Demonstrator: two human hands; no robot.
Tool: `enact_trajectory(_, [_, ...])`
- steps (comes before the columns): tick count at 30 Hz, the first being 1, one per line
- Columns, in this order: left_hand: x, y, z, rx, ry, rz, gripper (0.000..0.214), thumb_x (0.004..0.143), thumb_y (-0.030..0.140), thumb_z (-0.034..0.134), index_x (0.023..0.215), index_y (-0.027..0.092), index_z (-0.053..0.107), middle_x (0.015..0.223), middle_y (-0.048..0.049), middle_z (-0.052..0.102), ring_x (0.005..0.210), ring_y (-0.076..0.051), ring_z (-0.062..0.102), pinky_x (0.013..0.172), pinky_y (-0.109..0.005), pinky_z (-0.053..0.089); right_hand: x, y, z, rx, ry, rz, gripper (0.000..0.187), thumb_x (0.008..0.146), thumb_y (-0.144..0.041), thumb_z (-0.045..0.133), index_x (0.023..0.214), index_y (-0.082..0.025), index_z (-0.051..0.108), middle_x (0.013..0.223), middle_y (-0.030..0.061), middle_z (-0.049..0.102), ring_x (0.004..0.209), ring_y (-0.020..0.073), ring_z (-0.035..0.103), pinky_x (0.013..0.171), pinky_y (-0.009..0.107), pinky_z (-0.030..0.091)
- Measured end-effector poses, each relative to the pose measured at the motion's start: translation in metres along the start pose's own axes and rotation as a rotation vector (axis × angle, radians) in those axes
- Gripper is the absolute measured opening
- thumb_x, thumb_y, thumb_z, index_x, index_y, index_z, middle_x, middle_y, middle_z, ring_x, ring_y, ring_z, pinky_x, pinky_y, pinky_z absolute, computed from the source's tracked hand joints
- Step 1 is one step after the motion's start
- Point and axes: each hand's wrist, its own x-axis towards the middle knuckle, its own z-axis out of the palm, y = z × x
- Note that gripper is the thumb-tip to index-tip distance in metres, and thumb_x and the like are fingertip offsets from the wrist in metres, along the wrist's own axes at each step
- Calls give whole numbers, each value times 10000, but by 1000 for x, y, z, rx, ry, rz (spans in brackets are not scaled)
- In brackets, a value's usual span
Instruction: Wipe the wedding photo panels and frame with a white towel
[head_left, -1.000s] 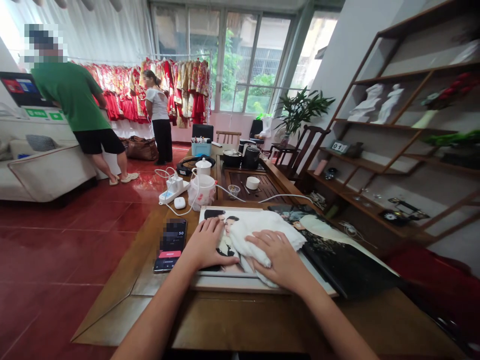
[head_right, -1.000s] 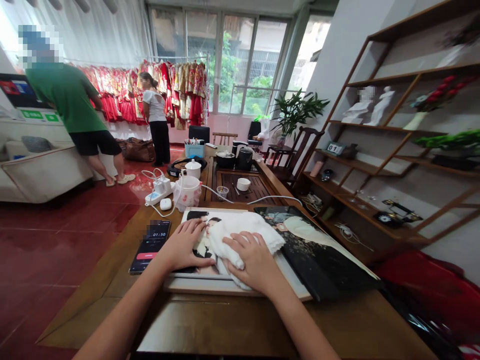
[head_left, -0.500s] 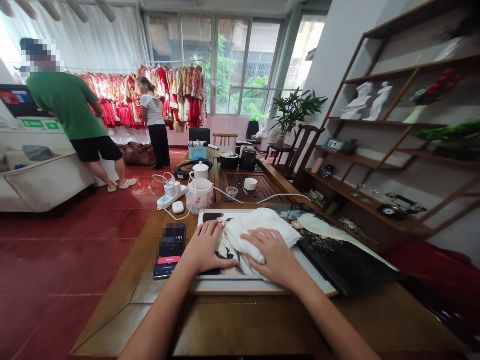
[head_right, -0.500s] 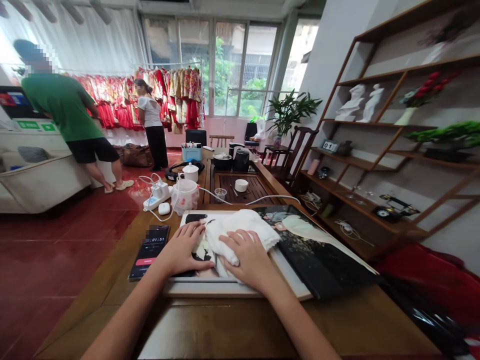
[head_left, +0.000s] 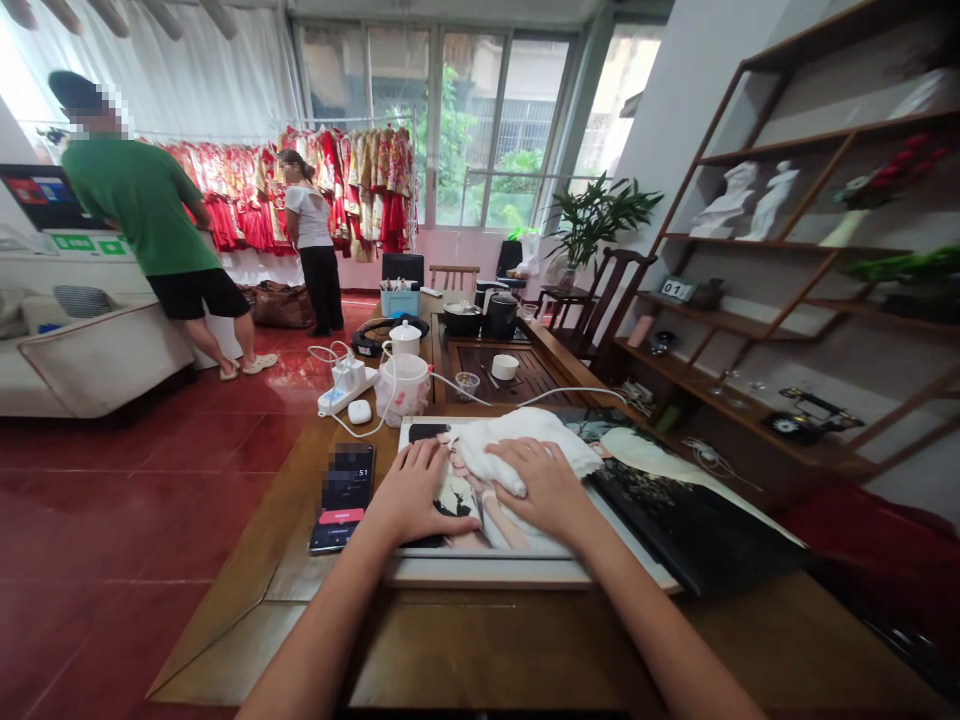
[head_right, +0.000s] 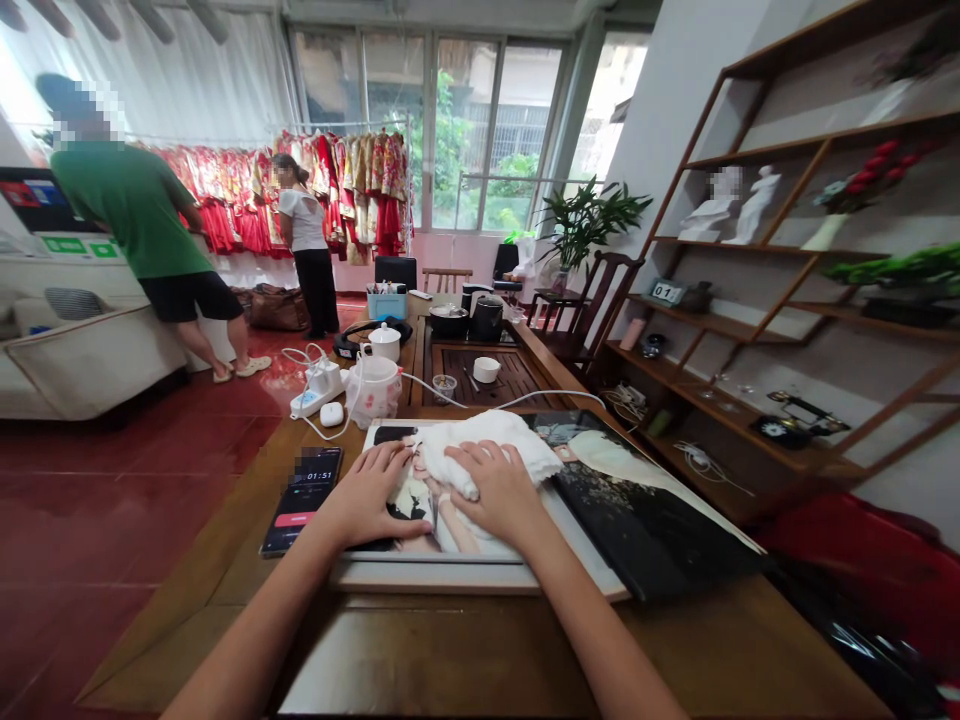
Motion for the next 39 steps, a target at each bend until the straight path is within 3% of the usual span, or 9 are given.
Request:
enact_trajectory(12, [0,1,-1,-32,25,6,957,659,791,555,1373,179,376,1436,-139,382,1333,-336,312,1098,-476,249,-40,-21,-8,-15,8,22,408,891,-415,480,1268,-262,513,1247,77,581,1122,277,478,949,454,301])
enact_trajectory(23, [-1,1,-1,-28,17,2,980,659,810,528,1380,166,370,1443,-140,374,1340,-330,307,1107,-467,242,2,16,2,-19,33,38,425,848,-355,504,1263,-260,502,1234,70,592,1081,271,502,914,450,327])
enact_trajectory(34, [0,0,0,-23,24,13,982,655,794,556,1383,163,368,1446,-140,374,1343,-325,301,1116,-460,231,-52,-8,-8,-19,8,22,472,809,-321,537,1276,-260,498,1236,87,580,1111,280,485,931,450,315])
enact_trajectory(39, [0,1,-1,-37,15,10,976,660,801,540,1382,165,372,1441,-143,379,1342,-332,304,1115,-472,223,-40,-3,-9,-15,-6,25,459,819,-344,530,1270,-261,505,1227,91,589,1088,283,497,921,459,317])
